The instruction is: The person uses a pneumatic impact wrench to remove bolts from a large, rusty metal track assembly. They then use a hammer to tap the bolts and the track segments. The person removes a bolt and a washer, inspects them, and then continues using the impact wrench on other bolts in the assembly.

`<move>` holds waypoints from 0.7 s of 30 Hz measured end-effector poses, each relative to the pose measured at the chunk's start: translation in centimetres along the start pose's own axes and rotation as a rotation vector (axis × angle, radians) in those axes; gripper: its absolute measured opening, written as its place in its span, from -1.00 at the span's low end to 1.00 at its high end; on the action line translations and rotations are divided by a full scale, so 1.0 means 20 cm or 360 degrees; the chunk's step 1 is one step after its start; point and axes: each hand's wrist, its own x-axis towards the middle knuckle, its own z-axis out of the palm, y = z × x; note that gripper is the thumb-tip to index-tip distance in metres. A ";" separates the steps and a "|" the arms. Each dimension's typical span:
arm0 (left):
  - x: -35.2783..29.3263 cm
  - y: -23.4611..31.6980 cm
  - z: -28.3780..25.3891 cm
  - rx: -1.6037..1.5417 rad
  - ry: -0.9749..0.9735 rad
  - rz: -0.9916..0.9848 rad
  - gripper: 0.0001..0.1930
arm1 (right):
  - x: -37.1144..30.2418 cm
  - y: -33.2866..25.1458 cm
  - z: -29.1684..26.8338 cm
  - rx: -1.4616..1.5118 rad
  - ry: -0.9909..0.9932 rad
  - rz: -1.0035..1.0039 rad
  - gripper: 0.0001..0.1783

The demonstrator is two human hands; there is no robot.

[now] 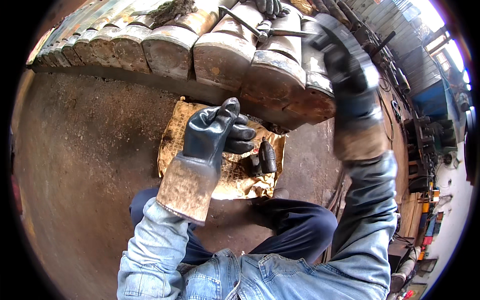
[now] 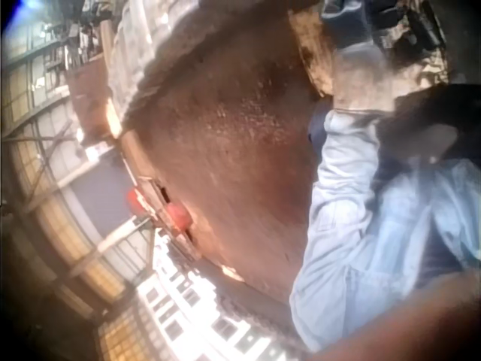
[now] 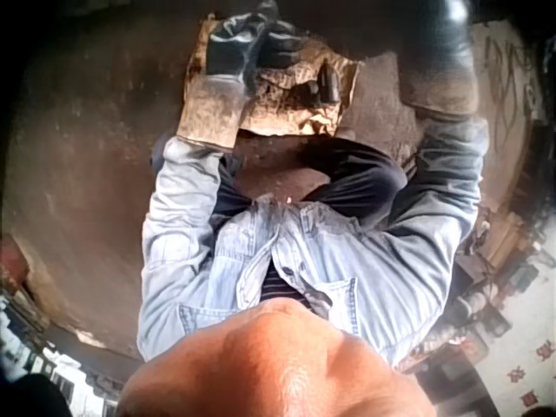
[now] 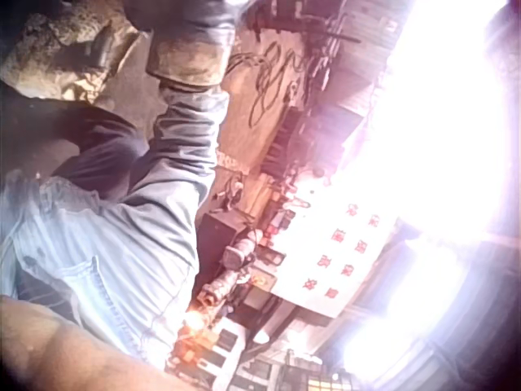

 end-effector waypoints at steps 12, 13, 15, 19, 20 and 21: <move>0.01 -0.01 0.02 -0.0031 0.0124 0.0106 -0.58 | -0.09 0.15 -0.39 -0.3723 0.0678 -0.0626 -0.54; 0.03 0.00 0.01 0.0102 0.0085 -0.0026 -0.57 | -0.07 0.15 -0.42 -0.3697 0.0724 -0.0605 -0.56; 0.02 0.03 -0.01 0.0146 0.0081 -0.0074 -0.61 | 0.00 0.20 -0.46 -0.3718 0.0735 -0.0563 -0.59; 0.01 0.00 -0.06 0.0077 0.0009 0.0001 -0.63 | 0.03 0.24 -0.49 -0.3795 0.0807 -0.0526 -0.60; 0.01 -0.01 -0.08 0.0072 -0.0016 0.0015 -0.67 | -0.01 0.24 -0.50 -0.3816 0.0830 -0.0525 -0.60; 0.00 -0.03 -0.07 0.0068 -0.0039 0.0026 -0.71 | -0.06 0.21 -0.49 -0.3863 0.0871 -0.0522 -0.60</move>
